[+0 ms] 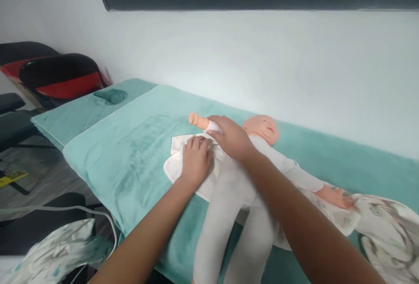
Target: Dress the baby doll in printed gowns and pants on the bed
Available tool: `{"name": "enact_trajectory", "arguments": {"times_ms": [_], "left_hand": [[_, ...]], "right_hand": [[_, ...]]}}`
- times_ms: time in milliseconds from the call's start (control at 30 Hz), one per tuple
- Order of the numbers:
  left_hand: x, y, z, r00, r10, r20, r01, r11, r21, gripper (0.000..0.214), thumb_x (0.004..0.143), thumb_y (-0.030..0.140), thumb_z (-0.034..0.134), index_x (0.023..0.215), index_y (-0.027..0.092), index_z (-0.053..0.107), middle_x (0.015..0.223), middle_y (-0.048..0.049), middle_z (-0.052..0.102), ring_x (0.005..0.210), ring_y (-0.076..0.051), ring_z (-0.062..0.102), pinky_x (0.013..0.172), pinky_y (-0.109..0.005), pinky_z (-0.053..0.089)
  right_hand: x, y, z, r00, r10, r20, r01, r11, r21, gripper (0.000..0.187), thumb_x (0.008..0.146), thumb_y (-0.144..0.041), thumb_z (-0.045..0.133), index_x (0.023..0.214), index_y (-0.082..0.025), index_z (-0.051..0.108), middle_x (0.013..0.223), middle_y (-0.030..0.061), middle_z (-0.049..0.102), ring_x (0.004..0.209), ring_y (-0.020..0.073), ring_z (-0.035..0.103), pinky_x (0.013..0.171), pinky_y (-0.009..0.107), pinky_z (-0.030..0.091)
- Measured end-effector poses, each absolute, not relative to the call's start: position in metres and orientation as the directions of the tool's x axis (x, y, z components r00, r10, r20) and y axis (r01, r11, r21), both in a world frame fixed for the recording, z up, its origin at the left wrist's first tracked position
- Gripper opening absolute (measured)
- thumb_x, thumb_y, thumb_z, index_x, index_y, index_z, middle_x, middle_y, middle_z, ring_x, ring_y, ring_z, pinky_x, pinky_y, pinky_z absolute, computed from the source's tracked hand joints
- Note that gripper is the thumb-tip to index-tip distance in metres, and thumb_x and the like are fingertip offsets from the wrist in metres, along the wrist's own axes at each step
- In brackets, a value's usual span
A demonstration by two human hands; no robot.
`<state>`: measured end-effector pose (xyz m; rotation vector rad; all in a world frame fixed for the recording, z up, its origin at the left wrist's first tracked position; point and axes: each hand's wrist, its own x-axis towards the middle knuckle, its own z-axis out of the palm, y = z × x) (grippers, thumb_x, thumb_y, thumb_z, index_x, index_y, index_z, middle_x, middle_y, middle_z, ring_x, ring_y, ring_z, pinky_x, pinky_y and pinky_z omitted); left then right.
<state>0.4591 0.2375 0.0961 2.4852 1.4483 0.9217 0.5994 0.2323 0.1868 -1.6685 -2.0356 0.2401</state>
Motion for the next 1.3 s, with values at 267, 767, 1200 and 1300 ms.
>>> {"name": "enact_trajectory", "arguments": {"times_ms": [267, 767, 1200, 1300], "left_hand": [[0.436, 0.262, 0.091, 0.047, 0.952, 0.304, 0.446, -0.292, 0.846, 0.023, 0.079, 0.016, 0.051, 0.095, 0.017, 0.067, 0.098, -0.0072, 0.071, 0.095, -0.022, 0.063, 0.085, -0.035, 0.049], [0.44, 0.246, 0.094, -0.075, 0.957, 0.28, 0.18, -0.264, 0.948, 0.011, 0.075, 0.017, 0.057, 0.084, 0.018, 0.064, 0.087, -0.0018, 0.068, 0.085, -0.015, 0.062, 0.08, -0.028, 0.05], [0.442, 0.247, 0.091, 0.186, 0.923, 0.337, 0.383, -0.384, 0.84, 0.021, 0.091, 0.031, 0.053, 0.103, 0.019, 0.065, 0.104, -0.0067, 0.071, 0.096, -0.019, 0.065, 0.086, -0.033, 0.049], [0.441, 0.246, 0.089, 0.167, 0.927, 0.337, 0.402, -0.376, 0.835, 0.022, 0.091, 0.028, 0.052, 0.108, 0.019, 0.063, 0.109, -0.0077, 0.071, 0.103, -0.021, 0.065, 0.092, -0.035, 0.049]], "right_hand": [[0.6, 0.213, 0.21, -0.376, 0.925, -0.061, 0.915, 0.36, -0.182, 0.03, 0.094, -0.035, 0.047, 0.119, -0.036, 0.065, 0.102, 0.0037, 0.065, 0.095, 0.0232, 0.059, 0.075, 0.033, 0.04], [0.607, 0.24, 0.191, -0.179, 0.975, -0.128, 0.977, 0.192, 0.096, 0.025, 0.086, -0.028, 0.052, 0.105, -0.024, 0.068, 0.103, 0.0085, 0.065, 0.094, 0.0248, 0.059, 0.077, 0.035, 0.037], [0.605, 0.223, 0.184, -0.145, 0.983, 0.11, 0.981, 0.157, -0.114, 0.033, 0.092, -0.033, 0.049, 0.12, -0.02, 0.06, 0.122, 0.0107, 0.063, 0.112, 0.0255, 0.056, 0.091, 0.037, 0.042], [0.627, 0.182, 0.178, 0.173, 0.869, 0.463, 0.909, 0.04, -0.414, 0.029, 0.092, -0.037, 0.046, 0.109, -0.021, 0.063, 0.117, 0.009, 0.066, 0.11, 0.0244, 0.059, 0.093, 0.037, 0.044]]}}
